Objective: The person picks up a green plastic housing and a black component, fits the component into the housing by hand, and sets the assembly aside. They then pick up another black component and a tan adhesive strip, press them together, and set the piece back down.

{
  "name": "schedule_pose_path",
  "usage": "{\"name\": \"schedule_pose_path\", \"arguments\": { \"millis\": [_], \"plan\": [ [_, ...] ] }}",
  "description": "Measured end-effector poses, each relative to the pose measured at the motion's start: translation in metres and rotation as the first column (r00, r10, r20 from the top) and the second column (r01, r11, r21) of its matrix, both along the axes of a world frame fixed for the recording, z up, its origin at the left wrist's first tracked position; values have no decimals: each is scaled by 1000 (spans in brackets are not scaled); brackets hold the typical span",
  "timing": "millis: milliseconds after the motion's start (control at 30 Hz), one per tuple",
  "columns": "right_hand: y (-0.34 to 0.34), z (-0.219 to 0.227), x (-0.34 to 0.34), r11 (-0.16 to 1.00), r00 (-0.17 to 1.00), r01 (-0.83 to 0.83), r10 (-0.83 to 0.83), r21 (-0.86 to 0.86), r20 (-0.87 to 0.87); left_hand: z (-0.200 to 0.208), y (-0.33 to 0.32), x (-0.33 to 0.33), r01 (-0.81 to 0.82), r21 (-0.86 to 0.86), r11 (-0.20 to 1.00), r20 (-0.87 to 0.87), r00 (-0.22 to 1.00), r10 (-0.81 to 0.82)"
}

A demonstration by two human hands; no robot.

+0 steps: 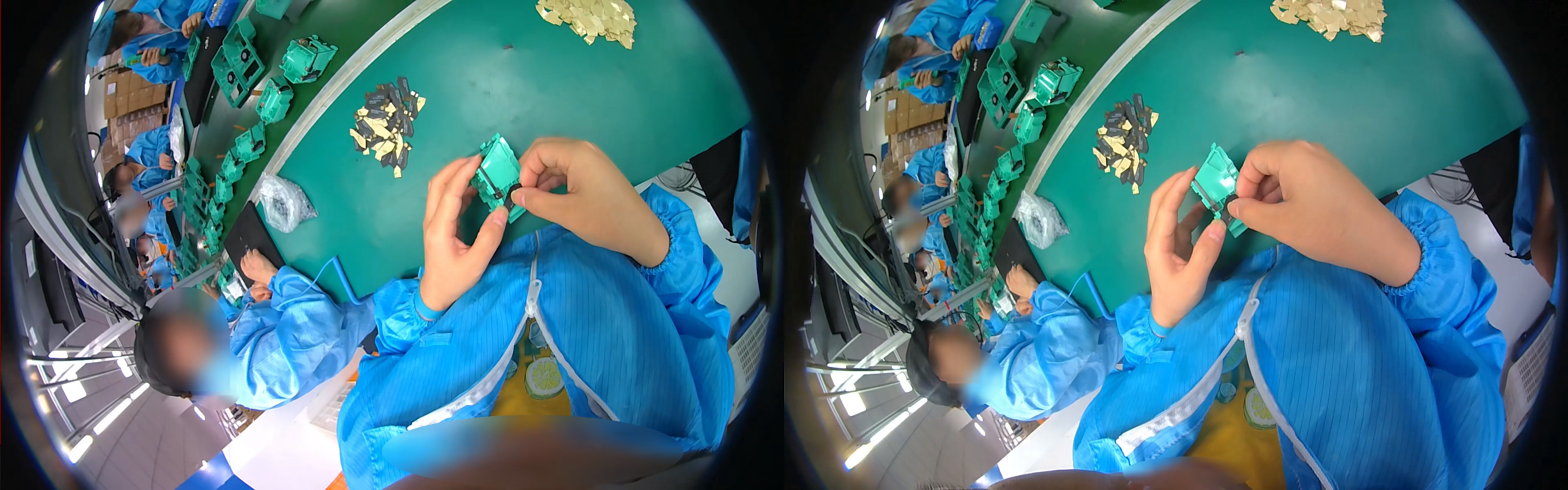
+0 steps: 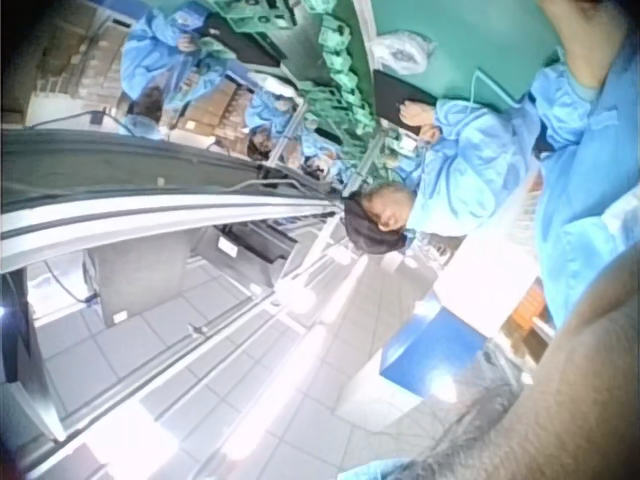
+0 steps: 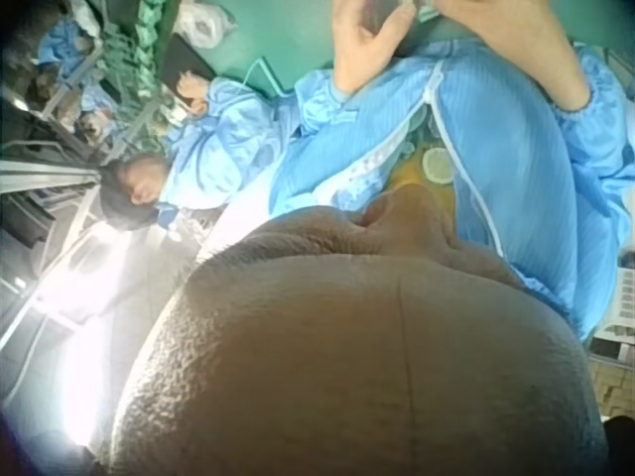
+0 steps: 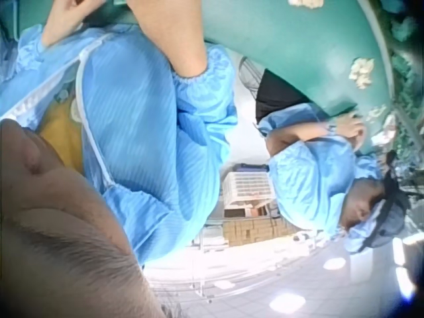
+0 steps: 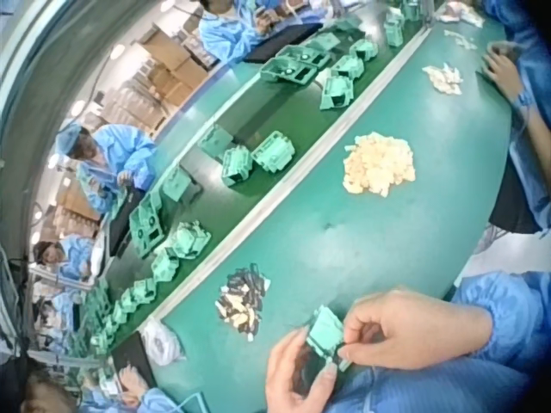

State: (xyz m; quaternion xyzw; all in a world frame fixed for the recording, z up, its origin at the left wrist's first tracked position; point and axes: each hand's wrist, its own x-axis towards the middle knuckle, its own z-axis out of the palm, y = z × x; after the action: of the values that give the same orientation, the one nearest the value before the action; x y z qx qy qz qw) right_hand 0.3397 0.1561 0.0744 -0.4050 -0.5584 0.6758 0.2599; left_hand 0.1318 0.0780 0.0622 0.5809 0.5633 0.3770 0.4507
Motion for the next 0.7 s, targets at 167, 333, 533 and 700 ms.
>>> {"name": "schedule_pose_path", "arguments": {
  "millis": [167,333,533,700],
  "plan": [
    [-1,1,0,1000,1000,21,-21,-15,-17,6,3,5,-11,-43,999,32,999,12],
    [1,1,0,1000,1000,4,-4,-7,17,8,6,10,-49,-82,995,137,989,60],
    [-3,6,-2,1000,1000,14,-14,-6,26,13,7,11,-70,-109,992,116,990,83],
    [-9,6,-3,1000,1000,14,-14,-1,19,13,7,15,-71,-112,991,160,983,89]
  ]
}}
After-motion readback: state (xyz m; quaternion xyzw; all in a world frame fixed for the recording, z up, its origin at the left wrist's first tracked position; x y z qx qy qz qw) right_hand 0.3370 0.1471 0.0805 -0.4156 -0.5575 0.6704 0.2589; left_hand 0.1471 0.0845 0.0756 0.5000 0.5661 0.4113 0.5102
